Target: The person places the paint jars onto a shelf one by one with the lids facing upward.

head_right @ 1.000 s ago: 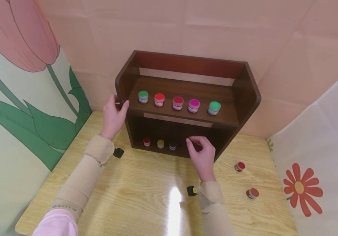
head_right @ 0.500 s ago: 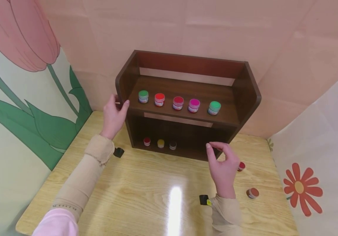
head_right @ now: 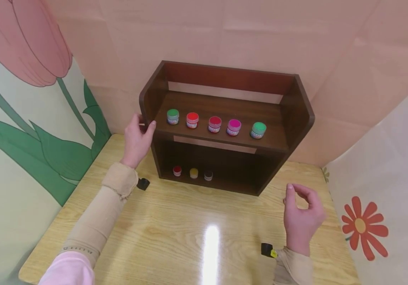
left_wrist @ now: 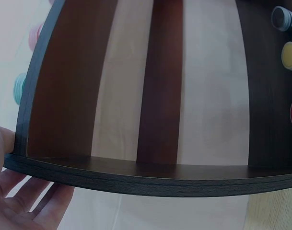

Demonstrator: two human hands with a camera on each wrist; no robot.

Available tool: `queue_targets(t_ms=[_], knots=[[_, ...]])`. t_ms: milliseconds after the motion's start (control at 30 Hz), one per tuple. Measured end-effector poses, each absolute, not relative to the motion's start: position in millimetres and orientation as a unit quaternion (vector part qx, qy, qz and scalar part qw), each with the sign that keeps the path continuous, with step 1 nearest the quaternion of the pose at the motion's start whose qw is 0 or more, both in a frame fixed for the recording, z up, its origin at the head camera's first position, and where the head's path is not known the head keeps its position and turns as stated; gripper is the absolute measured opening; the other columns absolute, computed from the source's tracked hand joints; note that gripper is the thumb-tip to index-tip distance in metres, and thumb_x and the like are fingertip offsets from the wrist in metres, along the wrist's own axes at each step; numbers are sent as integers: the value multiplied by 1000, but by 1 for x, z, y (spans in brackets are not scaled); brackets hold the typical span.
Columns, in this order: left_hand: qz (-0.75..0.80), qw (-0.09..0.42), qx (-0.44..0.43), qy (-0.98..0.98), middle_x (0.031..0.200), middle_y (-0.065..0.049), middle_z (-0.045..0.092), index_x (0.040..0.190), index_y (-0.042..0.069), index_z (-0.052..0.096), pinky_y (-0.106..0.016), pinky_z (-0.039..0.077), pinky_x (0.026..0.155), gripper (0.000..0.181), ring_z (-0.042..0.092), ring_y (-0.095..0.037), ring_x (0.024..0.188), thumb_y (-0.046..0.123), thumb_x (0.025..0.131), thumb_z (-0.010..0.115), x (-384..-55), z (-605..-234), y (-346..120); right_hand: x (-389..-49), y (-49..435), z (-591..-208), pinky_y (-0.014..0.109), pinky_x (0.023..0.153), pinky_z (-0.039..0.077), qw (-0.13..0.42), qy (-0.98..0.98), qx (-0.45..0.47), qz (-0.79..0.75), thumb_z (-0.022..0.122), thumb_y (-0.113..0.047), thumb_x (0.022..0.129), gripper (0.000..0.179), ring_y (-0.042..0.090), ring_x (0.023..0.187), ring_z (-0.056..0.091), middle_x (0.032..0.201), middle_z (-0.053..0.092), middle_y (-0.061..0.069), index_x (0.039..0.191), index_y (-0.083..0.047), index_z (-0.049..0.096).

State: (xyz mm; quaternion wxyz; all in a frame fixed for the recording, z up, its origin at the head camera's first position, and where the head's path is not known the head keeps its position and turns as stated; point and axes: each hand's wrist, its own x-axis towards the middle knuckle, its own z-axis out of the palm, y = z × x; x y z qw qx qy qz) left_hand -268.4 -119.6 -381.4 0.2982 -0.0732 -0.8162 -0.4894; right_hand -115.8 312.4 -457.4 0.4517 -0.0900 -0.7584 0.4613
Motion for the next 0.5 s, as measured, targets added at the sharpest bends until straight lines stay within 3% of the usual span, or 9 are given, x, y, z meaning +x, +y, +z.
queue_targets(t_ms=[233, 500], knots=[[-491, 298, -71, -816, 100, -17, 64, 109, -1, 57, -43, 56, 75, 24, 67, -31, 89, 18, 99, 66, -268, -382, -120, -118, 334, -473, 22, 85, 44, 432, -754, -172, 463, 78, -22, 92, 23, 6, 84, 64, 95, 74, 3, 100, 0, 78], [-488, 301, -73, -816, 99, -17, 64, 109, -2, 57, -42, 56, 74, 23, 68, -31, 88, 17, 99, 66, -269, -382, -119, -128, 350, -496, 18, 76, 44, 384, -773, -214, 458, 77, -30, 92, 30, 5, 82, 62, 97, 71, -5, 106, -3, 77]])
